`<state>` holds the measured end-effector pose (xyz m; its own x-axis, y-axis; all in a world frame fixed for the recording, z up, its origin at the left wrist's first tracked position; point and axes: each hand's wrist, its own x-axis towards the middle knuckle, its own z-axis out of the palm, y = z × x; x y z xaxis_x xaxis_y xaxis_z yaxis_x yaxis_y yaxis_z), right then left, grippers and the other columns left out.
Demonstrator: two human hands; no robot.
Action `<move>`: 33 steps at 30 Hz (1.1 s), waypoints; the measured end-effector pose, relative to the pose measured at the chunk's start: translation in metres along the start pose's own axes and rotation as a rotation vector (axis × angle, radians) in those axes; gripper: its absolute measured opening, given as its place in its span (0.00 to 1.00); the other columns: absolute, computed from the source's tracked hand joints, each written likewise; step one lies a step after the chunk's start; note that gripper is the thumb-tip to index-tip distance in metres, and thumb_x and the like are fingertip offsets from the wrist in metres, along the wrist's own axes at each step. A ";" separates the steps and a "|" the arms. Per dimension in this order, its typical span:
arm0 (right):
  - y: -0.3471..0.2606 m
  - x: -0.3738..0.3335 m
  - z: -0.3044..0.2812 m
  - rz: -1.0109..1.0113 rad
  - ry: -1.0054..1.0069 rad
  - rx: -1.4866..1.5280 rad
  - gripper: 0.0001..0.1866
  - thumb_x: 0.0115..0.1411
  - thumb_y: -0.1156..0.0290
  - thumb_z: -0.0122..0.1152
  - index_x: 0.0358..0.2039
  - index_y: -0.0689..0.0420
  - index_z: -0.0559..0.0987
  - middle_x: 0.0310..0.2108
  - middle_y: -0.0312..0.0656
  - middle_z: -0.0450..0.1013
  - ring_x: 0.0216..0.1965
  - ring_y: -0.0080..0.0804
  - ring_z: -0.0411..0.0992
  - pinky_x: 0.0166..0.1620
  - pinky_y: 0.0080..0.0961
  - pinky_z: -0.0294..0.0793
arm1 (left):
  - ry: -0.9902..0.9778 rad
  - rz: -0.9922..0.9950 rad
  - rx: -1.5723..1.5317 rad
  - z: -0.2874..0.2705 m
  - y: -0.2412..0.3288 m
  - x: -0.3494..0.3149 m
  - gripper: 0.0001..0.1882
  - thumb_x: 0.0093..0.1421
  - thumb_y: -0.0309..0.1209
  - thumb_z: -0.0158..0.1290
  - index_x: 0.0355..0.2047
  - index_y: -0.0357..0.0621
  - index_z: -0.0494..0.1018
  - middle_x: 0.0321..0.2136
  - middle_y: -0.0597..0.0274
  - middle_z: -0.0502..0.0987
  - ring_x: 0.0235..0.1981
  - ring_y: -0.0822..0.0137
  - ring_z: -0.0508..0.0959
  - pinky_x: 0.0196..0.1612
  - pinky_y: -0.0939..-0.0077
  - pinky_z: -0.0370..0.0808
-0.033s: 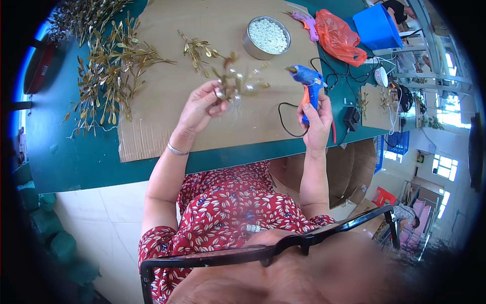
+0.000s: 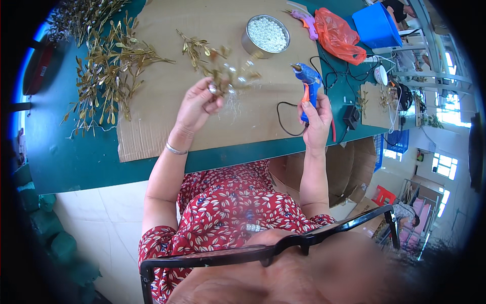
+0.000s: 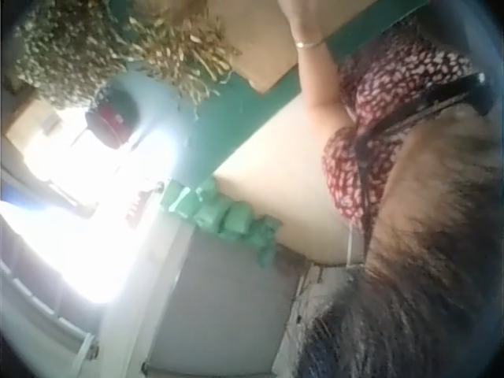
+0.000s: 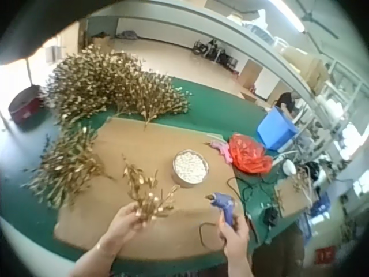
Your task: The person decorates artificial leafy branches by applying adhesive with a hot glue gun and attaching pearl beads to the branches by hand.
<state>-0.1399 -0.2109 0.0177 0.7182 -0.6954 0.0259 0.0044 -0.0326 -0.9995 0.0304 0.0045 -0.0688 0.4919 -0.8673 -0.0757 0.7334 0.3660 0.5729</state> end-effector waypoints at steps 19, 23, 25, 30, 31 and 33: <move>0.047 -0.004 0.013 0.096 -0.209 -0.943 0.18 0.48 0.66 0.63 0.36 0.62 0.72 0.24 0.44 0.69 0.26 0.35 0.69 0.31 0.31 0.67 | 0.153 0.307 -0.090 0.001 0.011 -0.003 0.15 0.64 0.32 0.43 0.47 0.37 0.68 0.22 0.63 0.69 0.17 0.77 0.57 0.23 0.84 0.54; 0.017 0.019 -0.004 0.213 -0.441 -0.923 0.25 0.47 0.61 0.65 0.42 0.62 0.73 0.27 0.45 0.74 0.29 0.36 0.73 0.34 0.30 0.71 | 0.168 0.306 -0.083 0.004 0.012 -0.005 0.15 0.63 0.31 0.44 0.47 0.36 0.68 0.22 0.61 0.70 0.17 0.77 0.58 0.22 0.84 0.54; 0.013 0.049 -0.020 0.170 -0.441 -0.834 0.21 0.50 0.63 0.64 0.41 0.63 0.74 0.25 0.44 0.74 0.29 0.30 0.73 0.35 0.25 0.71 | 0.135 0.257 -0.097 0.007 0.015 -0.003 0.07 0.63 0.30 0.45 0.38 0.42 0.70 0.24 0.58 0.72 0.18 0.76 0.61 0.22 0.84 0.57; -0.004 0.145 0.037 -0.394 -0.334 -0.824 0.10 0.53 0.72 0.59 0.35 0.62 0.76 0.25 0.42 0.74 0.27 0.27 0.72 0.32 0.24 0.70 | 0.140 0.261 -0.055 0.009 0.011 -0.002 0.08 0.63 0.30 0.44 0.40 0.42 0.70 0.22 0.60 0.72 0.17 0.78 0.60 0.22 0.85 0.57; 0.008 0.165 0.044 -0.430 -0.363 -0.895 0.10 0.52 0.72 0.59 0.34 0.62 0.77 0.25 0.44 0.75 0.27 0.32 0.73 0.33 0.27 0.71 | 0.130 0.249 -0.038 0.007 0.010 0.000 0.09 0.63 0.30 0.44 0.41 0.42 0.70 0.22 0.61 0.72 0.17 0.78 0.60 0.22 0.86 0.56; 0.020 0.189 0.054 -0.371 -0.397 -1.011 0.11 0.51 0.71 0.58 0.35 0.60 0.77 0.29 0.47 0.75 0.31 0.39 0.73 0.36 0.32 0.71 | 0.141 0.230 -0.015 0.011 0.009 0.004 0.10 0.63 0.30 0.44 0.42 0.43 0.70 0.22 0.62 0.72 0.17 0.78 0.60 0.21 0.86 0.56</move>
<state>0.0340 -0.3042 0.0017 0.9590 -0.2527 0.1281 -0.1699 -0.8748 -0.4537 0.0335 0.0009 -0.0545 0.7062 -0.7055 -0.0589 0.6013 0.5538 0.5760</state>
